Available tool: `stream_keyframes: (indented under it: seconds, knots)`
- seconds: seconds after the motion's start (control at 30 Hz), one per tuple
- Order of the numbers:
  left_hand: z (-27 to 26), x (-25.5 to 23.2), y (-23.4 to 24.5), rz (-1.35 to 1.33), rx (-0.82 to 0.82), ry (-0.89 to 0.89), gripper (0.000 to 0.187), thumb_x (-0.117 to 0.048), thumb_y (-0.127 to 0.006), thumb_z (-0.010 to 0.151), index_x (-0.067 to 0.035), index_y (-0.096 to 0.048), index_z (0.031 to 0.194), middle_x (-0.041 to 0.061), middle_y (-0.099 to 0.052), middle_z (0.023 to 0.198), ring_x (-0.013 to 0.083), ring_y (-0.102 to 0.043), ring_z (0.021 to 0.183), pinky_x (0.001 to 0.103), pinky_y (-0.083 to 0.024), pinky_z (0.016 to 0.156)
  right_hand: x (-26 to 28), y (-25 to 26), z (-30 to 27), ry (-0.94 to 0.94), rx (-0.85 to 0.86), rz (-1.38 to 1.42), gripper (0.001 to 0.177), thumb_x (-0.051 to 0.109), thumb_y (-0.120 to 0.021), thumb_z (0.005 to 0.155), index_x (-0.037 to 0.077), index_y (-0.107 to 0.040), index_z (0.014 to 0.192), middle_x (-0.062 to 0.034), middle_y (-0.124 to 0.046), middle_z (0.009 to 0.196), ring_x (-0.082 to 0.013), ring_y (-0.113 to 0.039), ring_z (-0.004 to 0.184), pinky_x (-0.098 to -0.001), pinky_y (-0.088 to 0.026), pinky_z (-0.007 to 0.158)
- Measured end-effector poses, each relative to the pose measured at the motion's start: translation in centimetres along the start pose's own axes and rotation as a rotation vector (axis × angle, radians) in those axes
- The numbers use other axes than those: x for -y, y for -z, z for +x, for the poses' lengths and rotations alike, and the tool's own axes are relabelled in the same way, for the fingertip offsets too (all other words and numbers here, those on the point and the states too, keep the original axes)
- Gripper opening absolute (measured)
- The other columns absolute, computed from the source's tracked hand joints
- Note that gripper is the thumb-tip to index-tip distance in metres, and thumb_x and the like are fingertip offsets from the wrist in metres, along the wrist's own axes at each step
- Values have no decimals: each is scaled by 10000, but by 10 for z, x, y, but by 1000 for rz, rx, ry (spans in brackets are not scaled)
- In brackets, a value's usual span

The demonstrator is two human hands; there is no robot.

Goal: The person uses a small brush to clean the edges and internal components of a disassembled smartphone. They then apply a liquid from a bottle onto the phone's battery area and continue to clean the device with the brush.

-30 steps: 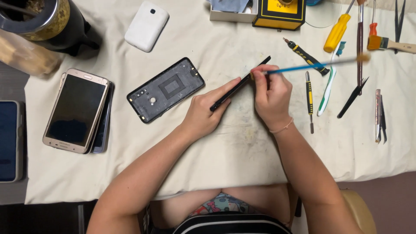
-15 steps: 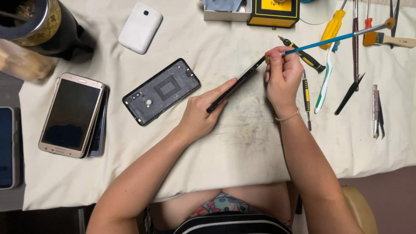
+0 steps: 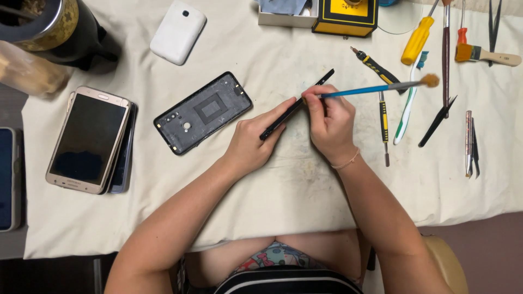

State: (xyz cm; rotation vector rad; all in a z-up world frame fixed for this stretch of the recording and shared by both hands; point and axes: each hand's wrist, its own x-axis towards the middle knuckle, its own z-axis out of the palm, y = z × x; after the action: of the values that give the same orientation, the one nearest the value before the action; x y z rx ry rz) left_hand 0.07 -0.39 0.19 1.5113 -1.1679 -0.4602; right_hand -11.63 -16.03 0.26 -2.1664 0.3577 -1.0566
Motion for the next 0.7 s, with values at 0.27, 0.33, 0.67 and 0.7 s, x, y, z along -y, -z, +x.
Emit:
stream_keyframes:
  seconds: [0.27, 0.33, 0.67, 0.7]
  knots:
    - [-3, 2, -1, 18, -5, -3, 480, -33, -619, 981, -164, -587, 1442, 67, -696, 1342, 262, -662, 1228, 408, -555, 1008, 18, -9, -15, 21, 33, -37, 70, 30, -671, 1018, 13, -737, 1002, -99, -724, 809, -307, -717, 752, -367, -583, 708]
    - [-2, 6, -2, 6, -14, -7, 493, -29, -615, 983, -170, -577, 1454, 64, -695, 1344, 255, -663, 1230, 403, -555, 1013, 21, -10, -15, 23, 24, -41, 88, 20, -653, 1035, 6, -736, 1009, -105, -727, 813, -312, -721, 761, -371, -583, 714]
    - [-7, 14, -5, 13, 10, 16, 525, -60, -587, 951, -161, -554, 1465, 114, -733, 1258, 352, -674, 1178, 475, -559, 978, 50, -29, -26, 108, 200, 121, 70, 44, -686, 973, 8, -735, 1007, -153, -688, 764, -380, -675, 646, -424, -550, 552]
    - [-7, 16, -5, 27, 16, 21, 495, -110, -579, 981, -176, -548, 1471, 104, -737, 1250, 342, -675, 1175, 461, -558, 979, 51, -32, -30, 141, 208, 97, 73, 61, -689, 972, 25, -739, 1011, -123, -680, 753, -331, -668, 612, -400, -559, 551]
